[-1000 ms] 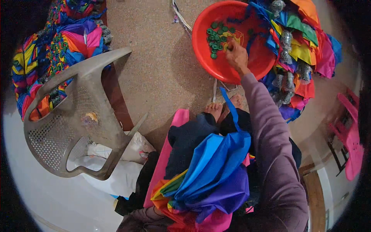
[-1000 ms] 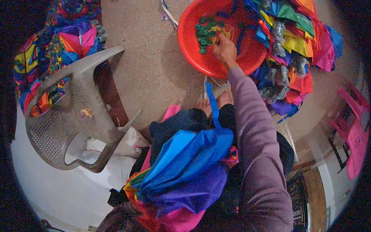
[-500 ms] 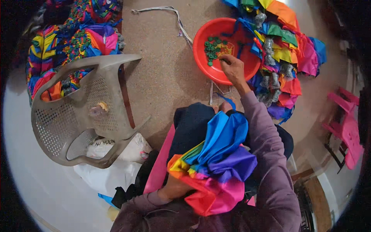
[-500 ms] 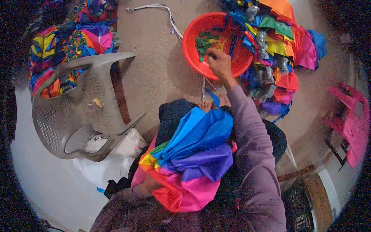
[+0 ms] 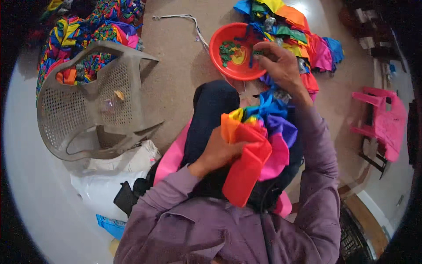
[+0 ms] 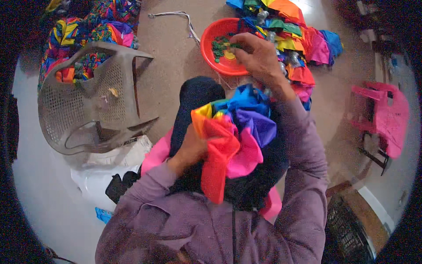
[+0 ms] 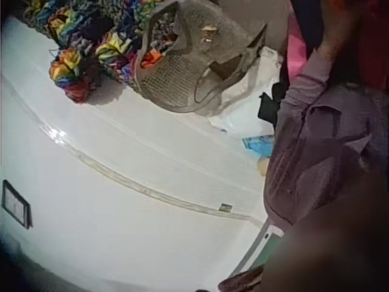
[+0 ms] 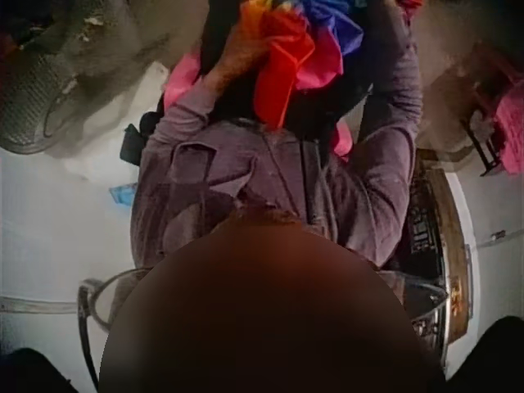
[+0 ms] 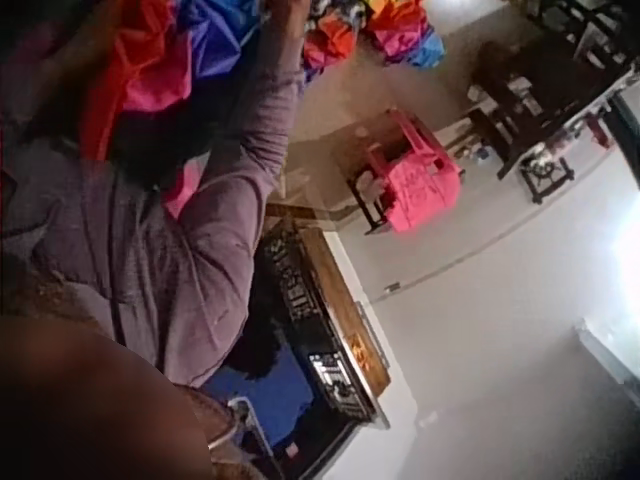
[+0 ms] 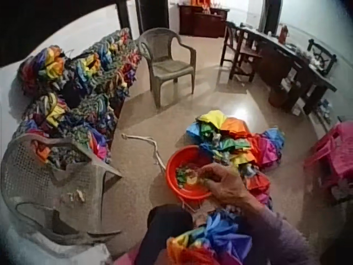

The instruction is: Assembling small colorful umbrellas by attaching fabric to the frame.

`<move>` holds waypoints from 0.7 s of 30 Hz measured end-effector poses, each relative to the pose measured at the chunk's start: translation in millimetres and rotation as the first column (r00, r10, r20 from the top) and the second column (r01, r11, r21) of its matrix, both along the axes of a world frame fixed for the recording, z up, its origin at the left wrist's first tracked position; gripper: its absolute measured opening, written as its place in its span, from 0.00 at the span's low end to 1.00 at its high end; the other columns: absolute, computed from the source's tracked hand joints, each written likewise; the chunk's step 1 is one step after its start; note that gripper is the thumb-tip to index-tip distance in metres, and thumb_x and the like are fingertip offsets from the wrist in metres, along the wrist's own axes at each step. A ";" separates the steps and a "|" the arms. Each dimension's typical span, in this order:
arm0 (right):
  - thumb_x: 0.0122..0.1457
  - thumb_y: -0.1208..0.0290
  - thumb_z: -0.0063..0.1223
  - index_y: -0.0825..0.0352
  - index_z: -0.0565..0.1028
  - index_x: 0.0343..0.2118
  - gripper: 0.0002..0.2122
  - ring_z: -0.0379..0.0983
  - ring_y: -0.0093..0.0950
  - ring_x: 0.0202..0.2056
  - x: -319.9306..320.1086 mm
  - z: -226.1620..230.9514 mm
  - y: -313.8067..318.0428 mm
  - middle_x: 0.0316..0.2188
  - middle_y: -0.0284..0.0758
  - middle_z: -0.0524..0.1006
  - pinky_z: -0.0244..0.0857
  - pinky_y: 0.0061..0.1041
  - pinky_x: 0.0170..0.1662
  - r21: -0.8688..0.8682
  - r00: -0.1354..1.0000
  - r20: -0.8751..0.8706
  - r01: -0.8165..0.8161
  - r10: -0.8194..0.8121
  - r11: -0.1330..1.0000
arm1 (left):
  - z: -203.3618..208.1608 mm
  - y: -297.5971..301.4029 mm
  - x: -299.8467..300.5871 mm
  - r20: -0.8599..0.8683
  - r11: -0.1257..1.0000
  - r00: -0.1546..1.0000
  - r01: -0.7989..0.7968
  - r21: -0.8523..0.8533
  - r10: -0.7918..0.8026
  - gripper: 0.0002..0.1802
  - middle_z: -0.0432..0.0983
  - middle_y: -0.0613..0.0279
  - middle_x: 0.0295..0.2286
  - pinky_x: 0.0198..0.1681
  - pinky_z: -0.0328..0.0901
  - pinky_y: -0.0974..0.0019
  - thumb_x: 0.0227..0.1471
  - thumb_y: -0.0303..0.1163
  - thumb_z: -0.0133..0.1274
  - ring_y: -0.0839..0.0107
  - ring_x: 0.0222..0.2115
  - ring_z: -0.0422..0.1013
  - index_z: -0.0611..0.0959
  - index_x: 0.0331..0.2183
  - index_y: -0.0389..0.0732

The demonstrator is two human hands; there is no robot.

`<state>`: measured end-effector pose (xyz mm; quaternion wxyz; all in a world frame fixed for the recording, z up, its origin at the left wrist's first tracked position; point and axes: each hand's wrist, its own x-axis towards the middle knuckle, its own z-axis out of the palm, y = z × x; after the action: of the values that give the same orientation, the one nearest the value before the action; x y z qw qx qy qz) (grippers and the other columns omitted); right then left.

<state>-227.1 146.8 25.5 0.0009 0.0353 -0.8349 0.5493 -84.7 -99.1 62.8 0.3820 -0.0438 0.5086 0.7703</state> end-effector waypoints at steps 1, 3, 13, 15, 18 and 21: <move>0.59 0.78 0.60 0.70 0.79 0.46 0.12 0.75 0.17 0.32 14.7 29.3 -0.3 0.34 0.28 0.80 0.70 0.20 0.35 0.053 0.999 0.050 -0.012 0.009 0.999 | 1.0 2.2 1.3 -0.027 1.000 0.999 0.017 0.002 -0.017 0.26 0.81 0.61 0.43 0.50 0.70 0.65 0.50 0.35 0.69 0.72 0.44 0.77 0.81 0.49 0.35; 0.58 0.78 0.61 0.70 0.78 0.45 0.12 0.75 0.17 0.33 48.0 78.0 -2.4 0.34 0.28 0.79 0.71 0.20 0.36 0.160 0.989 0.144 -0.035 0.012 0.986 | -0.6 3.7 2.7 -0.093 0.999 0.995 0.043 -0.019 -0.044 0.26 0.81 0.61 0.43 0.50 0.70 0.65 0.50 0.35 0.69 0.72 0.44 0.77 0.81 0.49 0.35; 0.55 0.81 0.61 0.69 0.78 0.44 0.12 0.80 0.32 0.36 168.2 183.1 -5.4 0.37 0.40 0.80 0.73 0.27 0.40 0.447 0.943 -0.173 -0.181 0.283 0.876 | 7.7 12.5 33.8 -0.344 0.990 0.928 0.134 -0.051 -0.144 0.21 0.82 0.63 0.39 0.46 0.72 0.67 0.50 0.29 0.64 0.75 0.39 0.77 0.82 0.46 0.35; 0.55 0.80 0.61 0.68 0.78 0.44 0.13 0.80 0.38 0.37 184.4 190.2 -7.1 0.37 0.43 0.80 0.73 0.30 0.41 0.488 0.922 -0.193 -0.205 0.335 0.848 | 5.8 12.4 39.9 -0.371 0.989 0.917 0.133 -0.062 -0.147 0.20 0.82 0.63 0.38 0.45 0.72 0.67 0.50 0.29 0.64 0.75 0.39 0.77 0.82 0.46 0.35; 0.55 0.80 0.60 0.68 0.78 0.45 0.13 0.79 0.40 0.37 205.1 193.3 -7.2 0.36 0.43 0.79 0.73 0.32 0.40 0.527 0.931 -0.186 -0.176 0.315 0.831 | 8.0 16.3 42.3 -0.432 0.988 0.889 0.126 -0.084 -0.150 0.20 0.82 0.63 0.37 0.44 0.72 0.67 0.49 0.28 0.64 0.75 0.37 0.76 0.81 0.45 0.35; 0.55 0.80 0.60 0.67 0.77 0.45 0.14 0.79 0.42 0.37 216.9 197.0 -7.0 0.36 0.43 0.79 0.72 0.34 0.40 0.552 0.938 -0.170 -0.163 0.301 0.818 | 13.5 19.8 45.1 -0.437 0.991 0.890 0.114 -0.065 -0.131 0.20 0.82 0.63 0.36 0.43 0.72 0.67 0.48 0.28 0.65 0.75 0.36 0.76 0.81 0.45 0.35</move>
<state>-10.1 139.8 222.5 0.0286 0.2051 -0.9360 0.2845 -39.5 -79.3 76.3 0.3040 0.1561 0.5980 0.7250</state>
